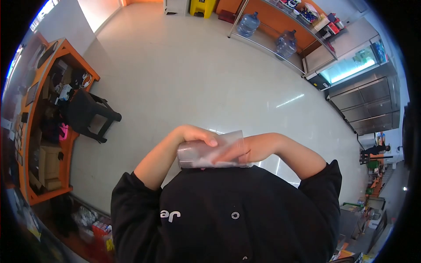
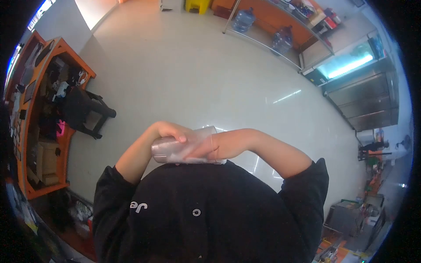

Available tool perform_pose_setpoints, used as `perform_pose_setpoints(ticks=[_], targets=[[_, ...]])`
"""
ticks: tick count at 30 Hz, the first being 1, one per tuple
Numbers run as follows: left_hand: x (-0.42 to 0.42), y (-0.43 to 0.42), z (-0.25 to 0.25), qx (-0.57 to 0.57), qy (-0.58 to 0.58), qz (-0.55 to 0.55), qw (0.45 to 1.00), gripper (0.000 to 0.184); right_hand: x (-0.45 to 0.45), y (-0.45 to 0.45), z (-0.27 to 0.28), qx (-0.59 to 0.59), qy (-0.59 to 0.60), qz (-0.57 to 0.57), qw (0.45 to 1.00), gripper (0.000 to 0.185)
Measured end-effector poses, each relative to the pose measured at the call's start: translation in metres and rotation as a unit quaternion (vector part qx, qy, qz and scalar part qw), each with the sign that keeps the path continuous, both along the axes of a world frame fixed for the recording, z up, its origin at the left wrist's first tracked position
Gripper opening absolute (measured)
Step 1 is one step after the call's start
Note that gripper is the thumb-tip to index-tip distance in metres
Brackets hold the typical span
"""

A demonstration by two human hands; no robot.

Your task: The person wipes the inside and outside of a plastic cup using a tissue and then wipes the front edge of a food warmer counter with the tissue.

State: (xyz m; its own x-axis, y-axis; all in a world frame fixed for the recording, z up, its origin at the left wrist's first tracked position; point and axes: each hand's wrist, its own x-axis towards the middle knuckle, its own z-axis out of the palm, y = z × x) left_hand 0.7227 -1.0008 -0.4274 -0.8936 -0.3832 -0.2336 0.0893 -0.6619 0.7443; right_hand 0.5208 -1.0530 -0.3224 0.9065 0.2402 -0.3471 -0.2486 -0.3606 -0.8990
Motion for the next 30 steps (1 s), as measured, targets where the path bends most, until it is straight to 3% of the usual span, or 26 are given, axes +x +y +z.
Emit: perform_pose_setpoints(ticks=[1, 4, 5, 6, 7, 8, 9, 10, 11, 13, 14, 16, 20, 22, 23, 25, 26, 28, 29, 30], targets=[[0.003, 0.001, 0.004, 0.033, 0.016, 0.005, 0.999, 0.062, -0.006, -0.004, 0.004, 0.065, 0.098, -0.039, 0.992, 0.045], [0.01, 0.002, -0.005, 0.127, 0.102, -0.009, 0.987, 0.065, -0.016, -0.007, 0.009, 0.093, 0.018, -0.07, 0.993, 0.044], [0.015, 0.002, -0.008, 0.159, 0.095, -0.002, 0.983, 0.078, -0.014, -0.004, 0.007, 0.094, 0.018, -0.068, 0.993, 0.044], [0.013, 0.002, -0.011, 0.158, 0.093, 0.0, 0.983, 0.078, -0.013, 0.002, 0.002, 0.016, -0.098, -0.135, 0.986, 0.042], [0.008, 0.001, -0.014, 0.155, 0.162, 0.03, 0.974, 0.078, -0.011, 0.005, -0.003, -0.062, -0.213, -0.198, 0.955, 0.048], [0.001, 0.002, -0.014, 0.151, 0.229, 0.059, 0.96, 0.077, -0.012, 0.009, -0.006, -0.063, -0.216, -0.197, 0.954, 0.048], [-0.008, 0.008, 0.001, 0.15, 0.221, 0.127, 0.955, 0.078, -0.014, 0.012, -0.01, -0.07, -0.208, -0.324, 0.92, 0.053], [-0.016, 0.009, 0.006, 0.149, 0.219, 0.125, 0.956, 0.078, -0.014, 0.014, -0.013, -0.075, -0.196, -0.447, 0.87, 0.064], [-0.025, 0.007, 0.009, 0.123, 0.191, 0.162, 0.96, 0.078, -0.012, 0.012, -0.015, -0.076, -0.197, -0.449, 0.868, 0.064], [-0.04, 0.005, 0.021, 0.066, 0.168, 0.217, 0.959, 0.083, -0.005, 0.002, -0.017, -0.074, -0.252, -0.612, 0.746, 0.07], [-0.045, 0.003, 0.022, 0.065, 0.167, 0.215, 0.96, 0.083, -0.002, -0.001, -0.019, -0.075, -0.254, -0.613, 0.744, 0.07], [-0.051, -0.001, 0.025, 0.061, 0.247, 0.204, 0.945, 0.084, 0.004, -0.006, -0.02, -0.089, -0.323, -0.647, 0.685, 0.072], [-0.057, -0.004, 0.021, 0.082, 0.314, 0.175, 0.929, 0.085, 0.012, -0.015, -0.015, -0.045, -0.347, -0.657, 0.668, 0.066], [-0.063, 0.003, 0.021, 0.194, 0.421, 0.146, 0.874, 0.086, 0.009, -0.028, -0.026, 0.048, -0.407, -0.626, 0.663, 0.064], [-0.065, 0.005, 0.019, 0.193, 0.42, 0.144, 0.875, 0.086, 0.008, -0.034, -0.028, 0.047, -0.408, -0.627, 0.662, 0.064], [-0.067, 0.009, 0.015, 0.264, 0.521, 0.063, 0.809, 0.087, 0.006, -0.046, -0.03, 0.116, -0.478, -0.613, 0.618, 0.059], [-0.066, 0.01, 0.014, 0.265, 0.52, 0.061, 0.81, 0.087, 0.002, -0.054, -0.026, 0.115, -0.479, -0.614, 0.617, 0.059], [-0.058, 0.012, 0.017, 0.238, 0.473, 0.054, 0.846, 0.082, -0.011, -0.069, -0.017, 0.205, -0.509, -0.626, 0.554, 0.05], [-0.056, 0.012, 0.013, 0.238, 0.473, 0.053, 0.846, 0.082, -0.02, -0.074, -0.014, 0.204, -0.509, -0.627, 0.554, 0.05], [-0.054, 0.011, 0.009, 0.242, 0.513, 0.036, 0.823, 0.084, -0.028, -0.077, -0.008, 0.236, -0.482, -0.599, 0.594, 0.039]])
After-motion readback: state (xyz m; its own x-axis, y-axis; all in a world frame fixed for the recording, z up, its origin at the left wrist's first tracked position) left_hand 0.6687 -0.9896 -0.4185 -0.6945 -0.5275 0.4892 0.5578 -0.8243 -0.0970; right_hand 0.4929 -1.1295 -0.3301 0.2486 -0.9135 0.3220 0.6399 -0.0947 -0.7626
